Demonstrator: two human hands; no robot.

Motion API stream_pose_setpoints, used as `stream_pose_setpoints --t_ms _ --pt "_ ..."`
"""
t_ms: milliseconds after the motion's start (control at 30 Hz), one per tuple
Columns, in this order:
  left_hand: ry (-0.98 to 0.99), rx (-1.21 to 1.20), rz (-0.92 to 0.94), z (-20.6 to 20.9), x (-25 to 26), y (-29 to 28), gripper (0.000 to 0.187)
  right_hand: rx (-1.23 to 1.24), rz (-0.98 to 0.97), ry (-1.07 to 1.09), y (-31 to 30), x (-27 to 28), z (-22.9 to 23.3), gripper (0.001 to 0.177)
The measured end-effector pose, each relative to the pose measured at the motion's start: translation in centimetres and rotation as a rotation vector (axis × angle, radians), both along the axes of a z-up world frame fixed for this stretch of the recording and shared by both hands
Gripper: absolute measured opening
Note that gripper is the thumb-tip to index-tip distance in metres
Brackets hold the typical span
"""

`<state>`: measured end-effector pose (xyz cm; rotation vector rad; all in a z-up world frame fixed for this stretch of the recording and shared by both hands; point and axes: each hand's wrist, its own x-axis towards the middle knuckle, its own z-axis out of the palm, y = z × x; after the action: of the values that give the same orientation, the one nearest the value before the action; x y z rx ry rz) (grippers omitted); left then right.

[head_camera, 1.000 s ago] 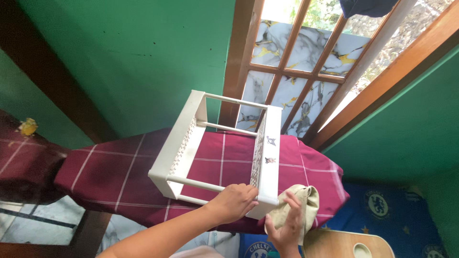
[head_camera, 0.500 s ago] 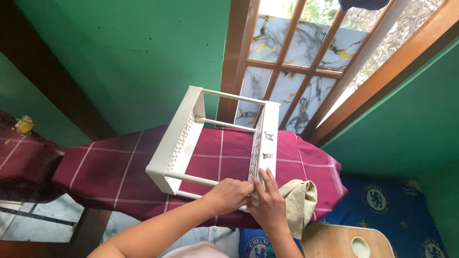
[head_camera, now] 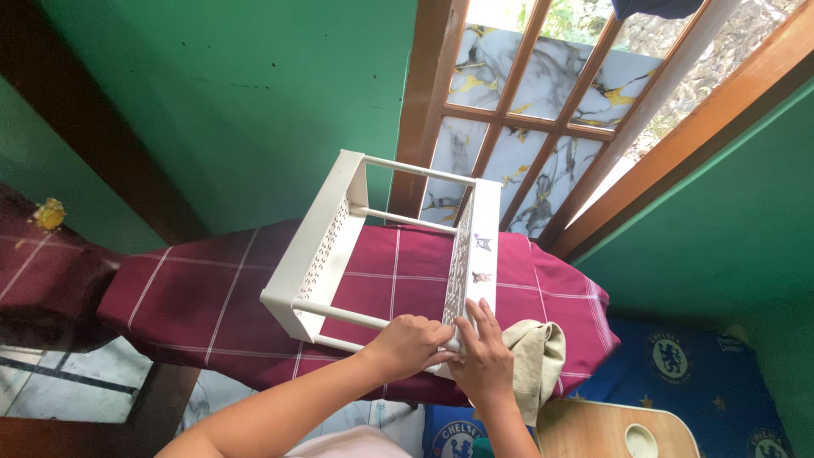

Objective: The person assembles a white plastic shelving unit by inserting rods into perforated trays and connecting them into a frame. They repeatedly insert and remove rods, adjust tray positions, and align components on a table and nearby surfaces.

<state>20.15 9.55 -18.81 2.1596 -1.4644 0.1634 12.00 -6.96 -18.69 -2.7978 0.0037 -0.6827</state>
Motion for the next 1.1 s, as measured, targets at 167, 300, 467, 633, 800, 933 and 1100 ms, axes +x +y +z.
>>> stream_pose_setpoints --t_ms 167,300,467,633,800,933,1100 --pt "0.077 0.032 -0.014 1.4 0.8 4.4 0.023 -0.003 0.066 0.007 0.4 -0.6 1.8 0.055" --pt "0.002 -0.03 0.046 1.2 1.6 8.9 0.034 -0.115 0.111 -0.02 2.1 -0.5 2.5 0.05" --pt "-0.106 -0.084 0.217 -0.3 2.4 13.4 0.033 -0.036 0.255 0.113 6.5 1.5 1.8 0.036" --pt "-0.104 0.049 0.428 -0.6 3.5 16.6 0.037 -0.064 0.377 0.163 10.2 4.0 1.7 0.038" --pt "0.079 0.156 0.597 0.1 4.5 19.3 0.062 -0.092 0.476 0.191 14.6 6.9 1.1 0.048" --pt "0.193 0.06 0.594 0.1 4.2 19.3 0.063 -0.117 0.526 0.216 17.9 9.3 -0.1 0.042" --pt "0.223 0.033 0.625 0.4 3.7 19.3 0.062 -0.05 0.537 0.174 19.3 10.4 -1.4 0.03"
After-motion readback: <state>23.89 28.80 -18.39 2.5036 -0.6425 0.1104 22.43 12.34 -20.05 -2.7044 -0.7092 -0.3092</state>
